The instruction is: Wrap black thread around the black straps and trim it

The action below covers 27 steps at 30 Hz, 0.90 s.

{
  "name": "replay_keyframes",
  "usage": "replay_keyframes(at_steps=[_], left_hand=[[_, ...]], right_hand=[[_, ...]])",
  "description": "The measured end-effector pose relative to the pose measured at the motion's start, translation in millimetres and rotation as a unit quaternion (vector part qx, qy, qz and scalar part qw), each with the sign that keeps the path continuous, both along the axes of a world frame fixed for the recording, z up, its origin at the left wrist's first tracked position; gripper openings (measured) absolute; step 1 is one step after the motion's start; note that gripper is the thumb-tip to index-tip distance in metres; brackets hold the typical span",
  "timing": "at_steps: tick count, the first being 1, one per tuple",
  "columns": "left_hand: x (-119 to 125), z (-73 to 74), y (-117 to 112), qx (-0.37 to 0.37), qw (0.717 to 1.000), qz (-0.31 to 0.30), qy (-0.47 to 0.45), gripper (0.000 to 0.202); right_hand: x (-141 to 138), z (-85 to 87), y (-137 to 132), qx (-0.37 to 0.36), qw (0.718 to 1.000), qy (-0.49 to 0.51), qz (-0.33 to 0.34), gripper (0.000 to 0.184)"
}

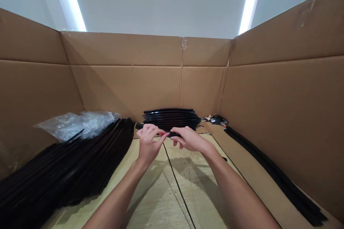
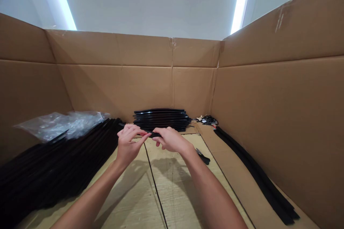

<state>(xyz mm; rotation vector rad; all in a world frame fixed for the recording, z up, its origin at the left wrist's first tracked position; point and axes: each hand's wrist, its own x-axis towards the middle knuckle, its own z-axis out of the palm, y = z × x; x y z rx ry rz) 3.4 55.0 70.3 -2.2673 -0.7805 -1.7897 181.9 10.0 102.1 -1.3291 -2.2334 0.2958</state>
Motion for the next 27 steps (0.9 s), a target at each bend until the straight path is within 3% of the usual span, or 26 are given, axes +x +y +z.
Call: replay_keyframes(at_steps=[15,22,27], left_hand=[[0.3,-2.0,0.1,-0.019,1.0,0.009,0.007,0.019],[-2.5,-4.6,5.0,-0.009,0.999,-0.026,0.038,0.009],[-2.6,-4.5,3.4,-0.015,0.999,-0.01,0.046,0.01]], right_hand=[[-1.7,1.4,2.3,0.054,0.998,-0.001,-0.025,0.041],[1.2,3.8,0.7,0.053,0.998,-0.006,-0.012,0.033],[1.7,4.6,0.2,0.045,0.999,-0.002,-0.005,0.03]])
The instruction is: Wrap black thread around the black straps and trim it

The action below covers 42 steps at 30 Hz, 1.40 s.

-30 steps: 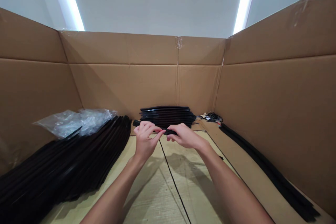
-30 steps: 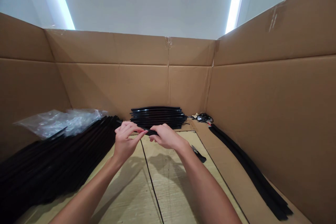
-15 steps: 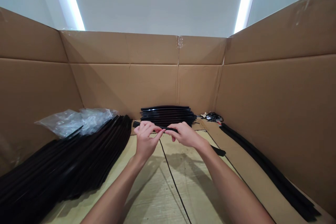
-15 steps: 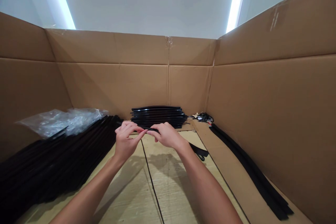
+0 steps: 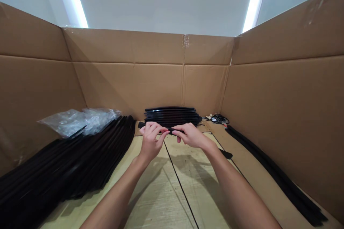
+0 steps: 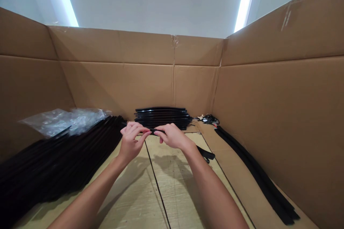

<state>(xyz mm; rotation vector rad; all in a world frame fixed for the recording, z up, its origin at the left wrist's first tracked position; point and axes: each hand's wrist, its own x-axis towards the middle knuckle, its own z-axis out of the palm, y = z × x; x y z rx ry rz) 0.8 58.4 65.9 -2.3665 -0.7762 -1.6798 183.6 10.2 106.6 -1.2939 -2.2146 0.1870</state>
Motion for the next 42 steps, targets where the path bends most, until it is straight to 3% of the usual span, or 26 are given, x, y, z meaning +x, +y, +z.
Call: replay_keyframes(at_steps=[10,42], left_hand=[[2.0,-0.4,-1.2,-0.009,1.0,0.017,-0.006,0.012],[4.3,-1.1,-4.2,-0.007,1.0,0.014,-0.019,0.01]], right_hand=[[-1.6,1.1,-4.8,-0.039,0.999,0.035,-0.003,0.037],[-3.7,-3.5,1.5,-0.003,0.999,0.03,-0.02,0.038]])
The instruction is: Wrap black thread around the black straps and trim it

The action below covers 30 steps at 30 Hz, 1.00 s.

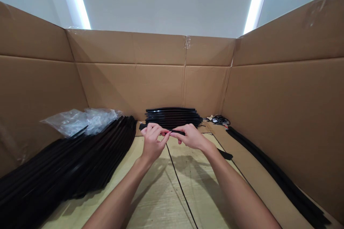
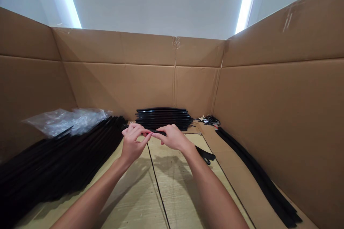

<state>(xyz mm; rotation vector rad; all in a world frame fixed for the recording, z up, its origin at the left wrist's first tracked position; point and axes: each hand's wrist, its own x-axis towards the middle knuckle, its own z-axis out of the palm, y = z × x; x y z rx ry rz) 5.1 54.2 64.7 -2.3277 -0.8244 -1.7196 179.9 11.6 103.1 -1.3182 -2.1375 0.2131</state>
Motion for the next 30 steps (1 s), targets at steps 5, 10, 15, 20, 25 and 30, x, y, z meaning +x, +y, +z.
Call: replay_keyframes(at_steps=[5,10,15,20,25,30], left_hand=[[-0.1,-0.5,1.4,0.008,1.0,0.0,-0.002,0.01],[-0.6,-0.9,3.5,-0.005,1.0,-0.009,0.023,0.009],[-6.4,4.1,7.2,-0.003,0.996,-0.021,0.086,0.007],[-35.9,17.2,27.8,-0.025,0.97,-0.082,0.226,0.016],[-64.8,23.7,49.5,-0.107,0.986,-0.097,0.084,0.017],[-64.6,21.4,53.6,-0.306,0.928,-0.144,-0.157,0.014]], right_hand=[[-0.3,-1.8,1.5,0.009,1.0,-0.001,-0.011,0.039],[0.5,-2.1,1.7,0.017,1.0,-0.001,-0.022,0.045],[1.8,-0.6,0.9,0.027,0.998,-0.033,-0.042,0.045],[3.8,-1.3,-0.5,0.029,0.99,-0.105,-0.095,0.035],[8.3,2.7,-3.8,0.023,0.989,-0.123,-0.073,0.036],[7.4,9.3,-9.3,0.033,0.996,-0.081,0.002,0.032]])
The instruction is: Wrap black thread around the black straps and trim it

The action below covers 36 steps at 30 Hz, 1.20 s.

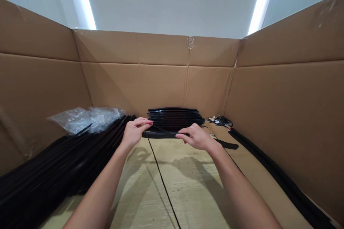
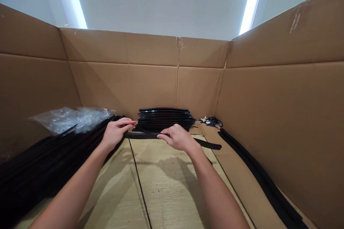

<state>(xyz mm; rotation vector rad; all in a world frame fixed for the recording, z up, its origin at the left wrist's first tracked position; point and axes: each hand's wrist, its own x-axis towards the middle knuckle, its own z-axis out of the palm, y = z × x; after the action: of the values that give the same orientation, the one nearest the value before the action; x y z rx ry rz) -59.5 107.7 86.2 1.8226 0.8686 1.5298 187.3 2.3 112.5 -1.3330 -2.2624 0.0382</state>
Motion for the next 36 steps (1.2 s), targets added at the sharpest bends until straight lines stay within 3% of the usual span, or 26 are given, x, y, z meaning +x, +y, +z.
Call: replay_keyframes(at_steps=[3,5,9,14,17,20,24,26,28,30,31,34,36], left_hand=[[0.7,-3.8,1.4,-0.147,0.986,-0.055,-0.058,0.024],[-1.2,-6.5,3.0,-0.181,0.979,-0.075,-0.049,0.024],[-3.5,-7.3,5.1,-0.101,0.994,-0.031,-0.021,0.013],[-2.6,-1.1,4.6,0.027,0.995,0.066,-0.075,0.009],[-4.2,-3.0,7.1,0.019,0.993,0.09,-0.081,0.008],[-1.9,-11.5,9.2,-0.026,0.995,0.08,-0.061,0.01],[16.3,-22.0,0.7,-0.054,0.998,0.013,-0.023,0.003],[29.5,-23.1,-9.4,-0.072,0.996,-0.059,-0.004,0.026],[42.0,-21.7,-21.0,-0.122,0.967,-0.224,-0.008,0.058],[52.4,-19.7,-31.6,-0.176,0.916,-0.356,-0.047,0.068],[56.8,-18.9,-35.9,-0.195,0.901,-0.38,-0.08,0.06],[66.0,-18.5,-44.1,-0.216,0.896,-0.341,-0.185,0.03],[68.7,-18.4,-46.7,-0.236,0.887,-0.328,-0.221,0.024]], right_hand=[[-2.5,1.2,-1.6,0.01,1.0,0.011,0.01,0.036],[-3.2,1.2,-1.8,0.022,1.0,0.01,-0.001,0.038],[-2.1,0.0,-1.3,0.046,0.995,-0.034,-0.077,0.037],[2.0,-2.0,-0.4,0.049,0.985,-0.092,-0.137,0.038],[3.2,-2.1,-0.1,0.056,0.989,-0.078,-0.115,0.038],[-0.6,-1.3,-1.0,0.053,0.997,-0.028,-0.038,0.037],[-10.2,-0.6,-2.8,0.063,0.998,0.022,-0.002,0.038],[-12.6,-1.0,-2.6,0.076,0.997,0.021,-0.022,0.038],[-12.4,-1.6,-1.6,0.092,0.995,0.023,-0.041,0.037],[-10.8,-2.1,-0.4,0.103,0.993,0.038,-0.047,0.037],[-10.0,-2.3,0.1,0.103,0.993,0.048,-0.044,0.037],[-8.9,-2.4,0.8,0.098,0.992,0.066,-0.032,0.041],[-9.0,-2.4,0.9,0.101,0.992,0.069,-0.029,0.042]])
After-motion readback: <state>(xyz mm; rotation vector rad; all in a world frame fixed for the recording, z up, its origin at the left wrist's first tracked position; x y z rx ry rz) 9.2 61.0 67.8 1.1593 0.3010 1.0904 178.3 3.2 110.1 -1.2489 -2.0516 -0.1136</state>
